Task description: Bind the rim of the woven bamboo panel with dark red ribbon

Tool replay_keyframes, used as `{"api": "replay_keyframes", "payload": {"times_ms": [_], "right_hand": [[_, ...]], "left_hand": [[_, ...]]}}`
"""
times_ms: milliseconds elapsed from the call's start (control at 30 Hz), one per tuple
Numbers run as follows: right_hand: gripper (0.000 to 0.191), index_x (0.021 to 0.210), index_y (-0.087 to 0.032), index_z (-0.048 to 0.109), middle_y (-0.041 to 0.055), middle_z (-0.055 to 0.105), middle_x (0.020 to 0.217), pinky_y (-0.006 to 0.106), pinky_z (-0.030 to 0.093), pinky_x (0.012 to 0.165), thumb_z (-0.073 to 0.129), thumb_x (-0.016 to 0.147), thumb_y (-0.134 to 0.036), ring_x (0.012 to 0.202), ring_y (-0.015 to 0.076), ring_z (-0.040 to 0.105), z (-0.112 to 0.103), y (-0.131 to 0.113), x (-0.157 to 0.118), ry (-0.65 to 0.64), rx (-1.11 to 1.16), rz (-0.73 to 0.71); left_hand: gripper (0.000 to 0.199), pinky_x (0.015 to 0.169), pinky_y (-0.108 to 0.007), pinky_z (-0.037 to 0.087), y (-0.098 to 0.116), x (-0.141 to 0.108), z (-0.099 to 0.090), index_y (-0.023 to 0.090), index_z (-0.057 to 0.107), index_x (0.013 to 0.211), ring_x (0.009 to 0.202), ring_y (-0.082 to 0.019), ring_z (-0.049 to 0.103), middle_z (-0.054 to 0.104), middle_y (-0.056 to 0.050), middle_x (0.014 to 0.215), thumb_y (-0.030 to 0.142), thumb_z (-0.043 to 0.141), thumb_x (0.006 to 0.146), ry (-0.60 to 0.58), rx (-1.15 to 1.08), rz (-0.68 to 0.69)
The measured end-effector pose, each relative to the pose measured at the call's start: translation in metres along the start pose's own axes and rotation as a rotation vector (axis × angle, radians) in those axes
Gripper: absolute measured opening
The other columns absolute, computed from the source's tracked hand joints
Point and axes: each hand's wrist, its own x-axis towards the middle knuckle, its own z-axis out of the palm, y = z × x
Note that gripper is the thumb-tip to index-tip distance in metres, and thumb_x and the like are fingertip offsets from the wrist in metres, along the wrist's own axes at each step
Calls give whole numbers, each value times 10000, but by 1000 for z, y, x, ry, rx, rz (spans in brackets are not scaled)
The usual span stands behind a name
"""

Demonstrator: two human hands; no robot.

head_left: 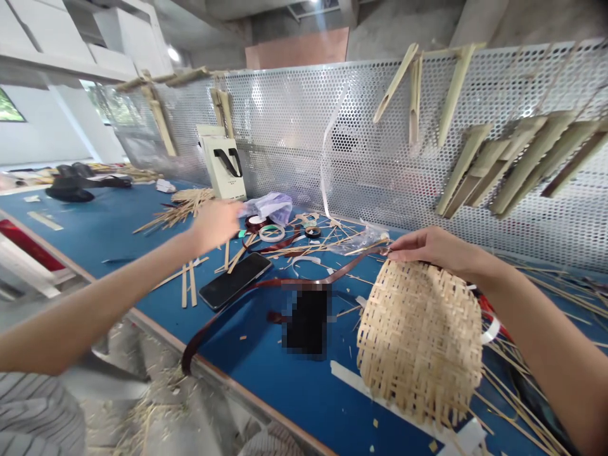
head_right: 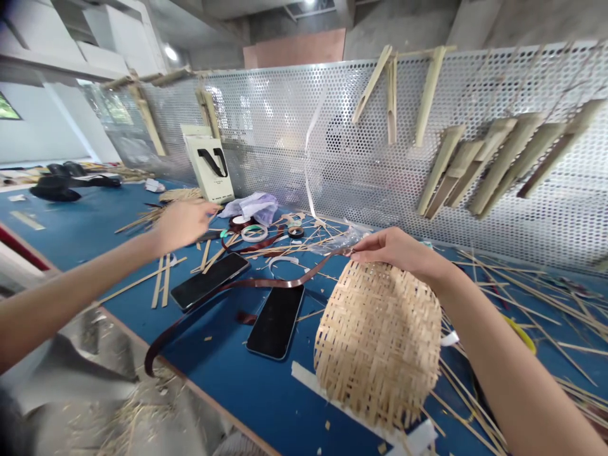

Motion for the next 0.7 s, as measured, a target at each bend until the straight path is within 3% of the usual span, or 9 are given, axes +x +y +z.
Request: {"api": "replay_keyframes", "payload": {"times_ms": [100, 200, 267, 367, 500, 700], "right_hand": [[265, 842, -239, 728, 24, 672, 822, 261, 445, 639, 743, 682, -449, 724, 166, 600, 1, 0, 0, -13, 30, -15], [231, 840, -249, 729, 16, 674, 843, 274, 448, 712, 732, 694, -428, 782, 174, 604, 1, 0, 0, -24, 30, -46], [224, 833, -250, 729, 9, 673, 819, 279, 445, 723, 727, 696, -427, 784, 176, 604, 0, -2, 0, -21, 5, -66], [259, 827, -238, 726, 8, 668, 775, 279, 444, 693, 727, 687, -455, 743, 173, 601, -1, -3, -1, 0, -26, -66], [292, 894, -249, 717, 7, 672, 857, 281, 446, 764, 735, 687, -453, 824, 177, 600, -4, -3, -4, -11, 1, -71], [291, 1016, -265, 679, 4, 658, 958, 262, 445, 800, 704, 752, -386, 898, 164, 593, -10, 3, -5, -154, 112, -155]], "left_hand": [[329, 904, -219, 407, 87, 4, 18, 273, 538, 1189, 1046, -109, 560, 614, 45, 1187, 261, 350, 918, -123, -184, 236], [396, 974, -297, 387, 154, 4, 32, 171, 520, 1210, 1162, -176, 507, 555, -73, 1277, 402, 419, 904, -222, -628, 413], [365, 934, -309, 426, 178, 7, 40, 150, 571, 1124, 1075, -182, 570, 621, -93, 1173, 390, 523, 854, -328, -822, 453], [209, 806, -289, 487, 187, 15, 49, 140, 630, 964, 868, -157, 641, 689, -78, 962, 269, 598, 804, -389, -985, 452], [126, 636, -256, 482, 184, 18, 51, 156, 642, 893, 672, -123, 619, 675, -31, 770, 226, 573, 814, -319, -997, 491], [114, 613, -245, 460, 188, 14, 47, 189, 656, 891, 674, -114, 592, 664, -2, 776, 225, 577, 816, -168, -923, 567]]}}
